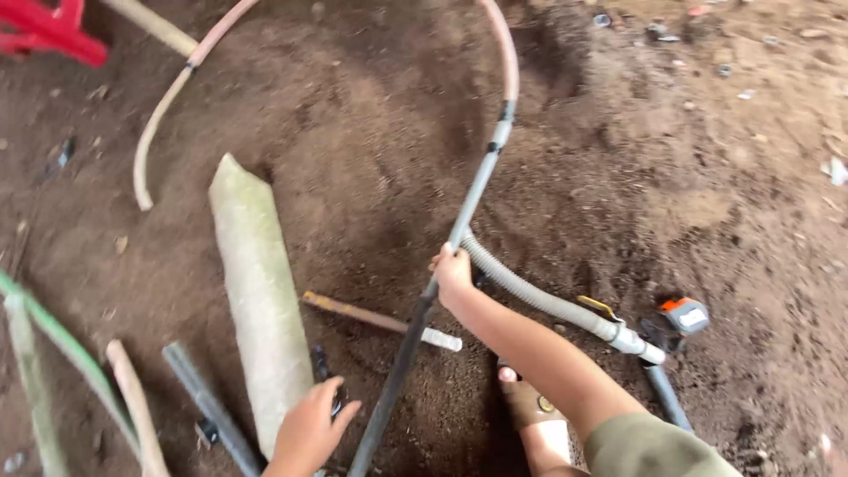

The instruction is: The person arranges various pipes and tools on the ground, then picks up a long metal pipe and a flexible hose. They connect the hose to the pipe and secure the joint with a clamp, manipulating the components on the dirt surface.

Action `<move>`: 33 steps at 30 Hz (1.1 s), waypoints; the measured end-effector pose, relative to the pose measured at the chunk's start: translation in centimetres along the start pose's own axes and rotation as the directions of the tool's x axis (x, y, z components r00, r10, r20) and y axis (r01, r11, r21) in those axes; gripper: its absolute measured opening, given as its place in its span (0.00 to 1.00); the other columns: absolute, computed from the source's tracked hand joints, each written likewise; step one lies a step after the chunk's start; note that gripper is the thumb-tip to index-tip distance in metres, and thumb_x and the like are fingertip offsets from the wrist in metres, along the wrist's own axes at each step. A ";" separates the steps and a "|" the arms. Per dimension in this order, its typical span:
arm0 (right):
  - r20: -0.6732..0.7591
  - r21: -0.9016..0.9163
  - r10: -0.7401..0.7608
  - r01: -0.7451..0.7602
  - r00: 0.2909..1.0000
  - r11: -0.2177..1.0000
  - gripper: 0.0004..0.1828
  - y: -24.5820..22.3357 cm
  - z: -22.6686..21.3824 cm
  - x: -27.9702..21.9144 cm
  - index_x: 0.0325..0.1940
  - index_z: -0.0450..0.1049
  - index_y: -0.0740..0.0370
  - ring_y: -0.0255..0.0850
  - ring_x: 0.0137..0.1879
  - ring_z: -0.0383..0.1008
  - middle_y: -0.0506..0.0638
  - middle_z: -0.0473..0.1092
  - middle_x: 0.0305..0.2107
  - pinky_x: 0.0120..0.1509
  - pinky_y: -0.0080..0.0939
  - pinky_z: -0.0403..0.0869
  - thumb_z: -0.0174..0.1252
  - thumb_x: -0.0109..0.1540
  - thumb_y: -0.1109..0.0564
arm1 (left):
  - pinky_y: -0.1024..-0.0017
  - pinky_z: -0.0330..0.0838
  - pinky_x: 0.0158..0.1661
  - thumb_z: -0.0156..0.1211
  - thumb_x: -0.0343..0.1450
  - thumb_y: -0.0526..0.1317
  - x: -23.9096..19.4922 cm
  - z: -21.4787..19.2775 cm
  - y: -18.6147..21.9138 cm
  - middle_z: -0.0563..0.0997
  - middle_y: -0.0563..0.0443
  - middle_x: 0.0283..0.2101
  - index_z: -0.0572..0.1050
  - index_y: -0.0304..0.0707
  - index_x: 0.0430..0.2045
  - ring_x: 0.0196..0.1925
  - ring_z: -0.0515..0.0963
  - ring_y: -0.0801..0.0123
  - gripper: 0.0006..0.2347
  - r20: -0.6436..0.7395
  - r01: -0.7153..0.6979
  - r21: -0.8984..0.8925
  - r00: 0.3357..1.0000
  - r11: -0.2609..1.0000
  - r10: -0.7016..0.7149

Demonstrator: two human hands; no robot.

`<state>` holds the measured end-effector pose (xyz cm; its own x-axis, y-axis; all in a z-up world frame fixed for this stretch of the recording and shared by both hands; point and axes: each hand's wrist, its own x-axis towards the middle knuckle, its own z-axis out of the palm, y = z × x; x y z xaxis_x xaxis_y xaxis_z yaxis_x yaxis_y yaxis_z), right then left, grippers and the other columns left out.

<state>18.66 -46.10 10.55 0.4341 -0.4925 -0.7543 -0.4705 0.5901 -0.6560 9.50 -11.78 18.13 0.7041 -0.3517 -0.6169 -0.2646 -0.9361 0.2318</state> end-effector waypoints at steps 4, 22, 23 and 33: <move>0.021 -0.012 0.006 -0.006 1.000 1.000 0.16 1.2 -1.4 3.0 0.63 0.65 0.62 0.38 0.38 0.74 0.51 0.70 0.34 0.50 0.43 0.76 0.41 0.77 0.51 | 0.56 0.81 0.46 0.58 0.74 0.62 6.1 -2.1 5.8 0.84 0.48 0.49 0.67 0.48 0.62 0.48 0.87 0.53 0.27 -0.053 -0.149 0.227 0.985 0.962 0.165; 0.589 -0.189 0.169 -0.068 0.790 0.980 0.18 -3.3 -10.2 0.4 0.64 0.66 0.52 0.40 0.70 0.67 0.46 0.71 0.49 0.79 0.63 0.59 0.34 0.79 0.45 | 0.67 0.81 0.35 0.60 0.75 0.52 12.6 3.4 13.6 0.86 0.55 0.31 0.73 0.45 0.40 0.31 0.88 0.63 0.13 0.058 -0.040 0.241 0.998 0.970 0.027; 0.440 -0.040 0.089 -0.080 0.894 0.996 0.22 -5.3 -11.8 -1.8 0.70 0.64 0.57 0.46 0.71 0.70 0.53 0.70 0.58 0.78 0.64 0.65 0.42 0.75 0.47 | 0.66 0.81 0.35 0.58 0.75 0.52 12.4 3.2 13.8 0.86 0.56 0.31 0.72 0.45 0.41 0.31 0.88 0.64 0.12 0.060 -0.020 0.244 0.998 0.970 0.005; -0.276 -0.592 -0.555 0.316 0.785 0.741 0.15 -7.8 -33.7 -1.9 0.57 0.77 0.61 0.35 0.32 0.68 0.50 0.75 0.35 0.37 0.35 0.71 0.50 0.75 0.50 | 0.66 0.80 0.30 0.56 0.76 0.50 12.7 4.5 9.3 0.85 0.56 0.26 0.71 0.45 0.38 0.24 0.86 0.63 0.10 -0.039 -0.077 0.315 0.995 0.946 0.094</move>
<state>-4.42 -71.29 16.27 0.3900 -0.8904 -0.2346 -0.6665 -0.0971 -0.7392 13.00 -24.98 9.11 0.7011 -0.4376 -0.5630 -0.5120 -0.8585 0.0298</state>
